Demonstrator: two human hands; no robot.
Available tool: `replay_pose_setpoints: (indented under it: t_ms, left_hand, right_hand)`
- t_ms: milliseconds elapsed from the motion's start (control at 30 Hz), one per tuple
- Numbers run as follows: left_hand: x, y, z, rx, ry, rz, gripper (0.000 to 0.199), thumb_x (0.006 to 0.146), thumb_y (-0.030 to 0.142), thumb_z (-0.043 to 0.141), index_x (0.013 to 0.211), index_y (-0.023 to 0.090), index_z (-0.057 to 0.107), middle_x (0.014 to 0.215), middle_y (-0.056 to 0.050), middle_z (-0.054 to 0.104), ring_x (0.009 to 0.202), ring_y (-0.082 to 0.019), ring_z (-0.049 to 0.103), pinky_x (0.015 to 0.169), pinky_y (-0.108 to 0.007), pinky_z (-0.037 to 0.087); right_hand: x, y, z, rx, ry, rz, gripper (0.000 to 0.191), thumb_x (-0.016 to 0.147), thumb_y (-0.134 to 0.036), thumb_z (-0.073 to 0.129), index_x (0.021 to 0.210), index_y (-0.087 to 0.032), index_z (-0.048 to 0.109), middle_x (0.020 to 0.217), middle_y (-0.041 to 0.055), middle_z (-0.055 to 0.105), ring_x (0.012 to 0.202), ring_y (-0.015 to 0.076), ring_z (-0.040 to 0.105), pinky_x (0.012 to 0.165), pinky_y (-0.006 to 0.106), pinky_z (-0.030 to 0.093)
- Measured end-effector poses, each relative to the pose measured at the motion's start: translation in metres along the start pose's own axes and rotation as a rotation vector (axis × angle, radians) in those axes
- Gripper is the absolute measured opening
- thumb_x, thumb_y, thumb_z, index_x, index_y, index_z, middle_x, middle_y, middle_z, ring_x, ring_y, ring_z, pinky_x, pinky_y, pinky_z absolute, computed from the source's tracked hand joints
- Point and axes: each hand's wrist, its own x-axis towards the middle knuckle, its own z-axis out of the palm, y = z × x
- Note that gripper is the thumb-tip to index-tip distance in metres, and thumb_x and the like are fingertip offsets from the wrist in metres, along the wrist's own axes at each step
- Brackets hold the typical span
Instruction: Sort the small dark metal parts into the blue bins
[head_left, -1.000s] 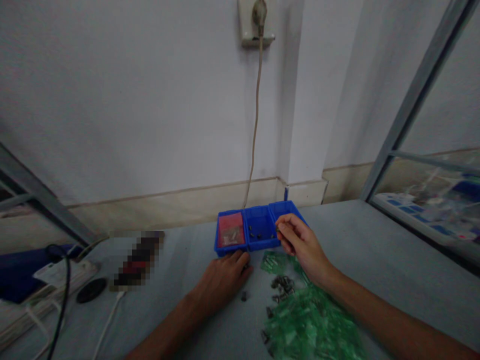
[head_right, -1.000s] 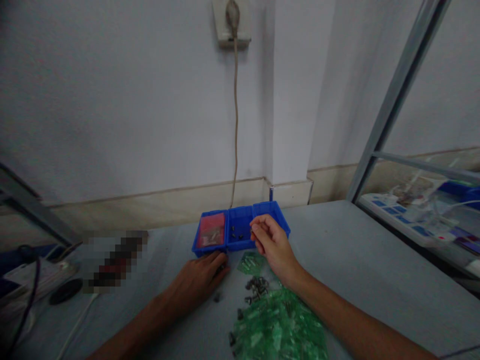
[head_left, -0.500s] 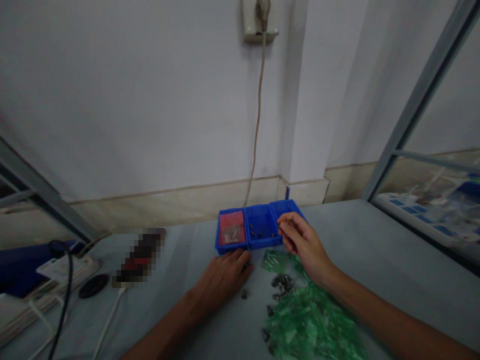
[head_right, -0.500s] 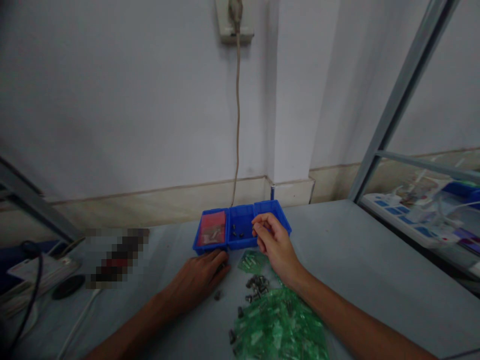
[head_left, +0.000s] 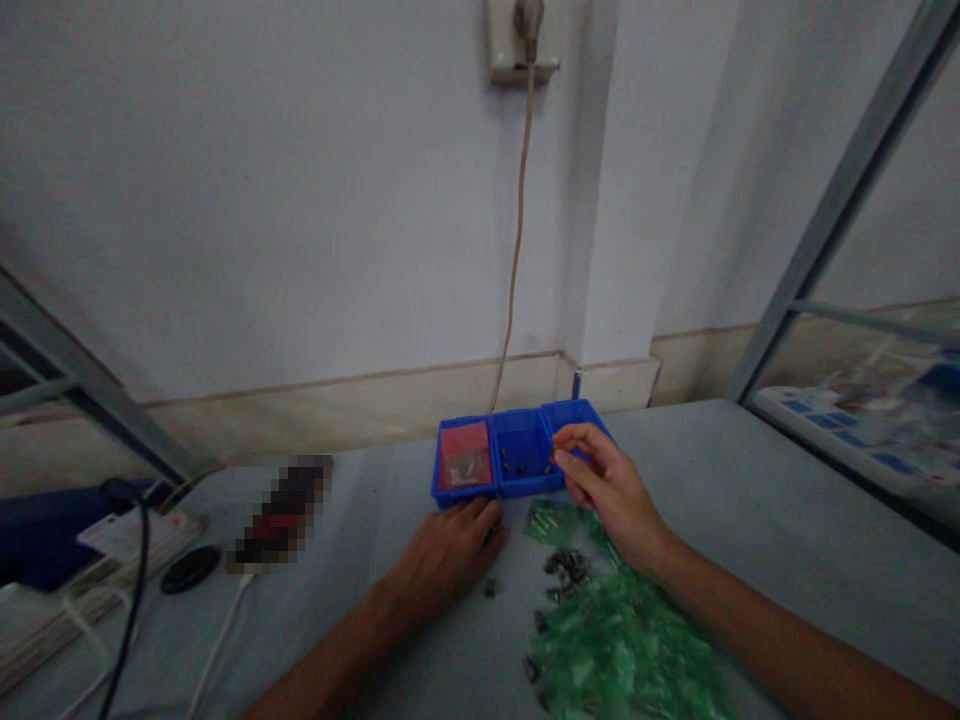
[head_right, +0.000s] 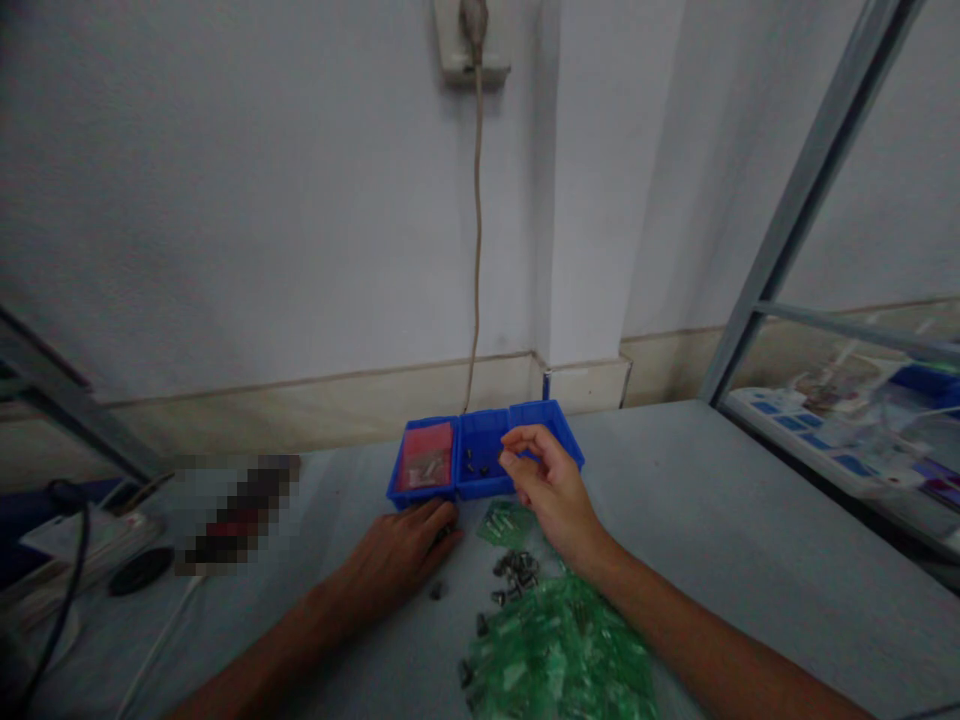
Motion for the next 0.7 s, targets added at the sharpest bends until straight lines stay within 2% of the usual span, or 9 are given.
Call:
replay_pose_setpoints:
  t_ms: [233, 433, 700]
  left_hand:
    - [-0.0005, -0.0002, 0.0, -0.005, 0.004, 0.007, 0.02, 0.104, 0.034, 0.04, 0.104, 0.022, 0.056, 0.104, -0.005, 0.066, 0.091, -0.02, 0.065, 0.074, -0.029, 0.053]
    - [-0.0004, 0.0, 0.0013, 0.016, 0.001, 0.003, 0.018, 0.104, 0.033, 0.041, 0.105, 0.022, 0.055, 0.103, -0.004, 0.066, 0.091, -0.021, 0.065, 0.071, -0.03, 0.053]
    - [-0.0016, -0.0008, 0.0035, 0.033, 0.014, 0.01, 0.015, 0.104, 0.033, 0.042, 0.105, 0.023, 0.054, 0.104, -0.003, 0.066, 0.091, -0.021, 0.065, 0.071, -0.031, 0.052]
  right_hand:
    - [-0.0004, -0.0015, -0.0001, -0.028, -0.011, -0.001, 0.021, 0.087, -0.039, 0.07, 0.102, -0.026, 0.062, 0.093, 0.0001, 0.058, 0.05, 0.0085, 0.038, 0.044, 0.025, 0.027]
    - [0.0003, 0.0031, -0.0012, -0.022, -0.001, 0.001, 0.021, 0.088, -0.039, 0.069, 0.102, -0.026, 0.062, 0.1, 0.001, 0.059, 0.049, 0.006, 0.038, 0.042, 0.023, 0.027]
    - [0.0014, 0.0046, 0.0, 0.038, -0.019, 0.021, 0.023, 0.091, -0.044, 0.064, 0.103, -0.025, 0.06, 0.082, 0.0001, 0.063, 0.048, 0.0074, 0.038, 0.042, 0.021, 0.025]
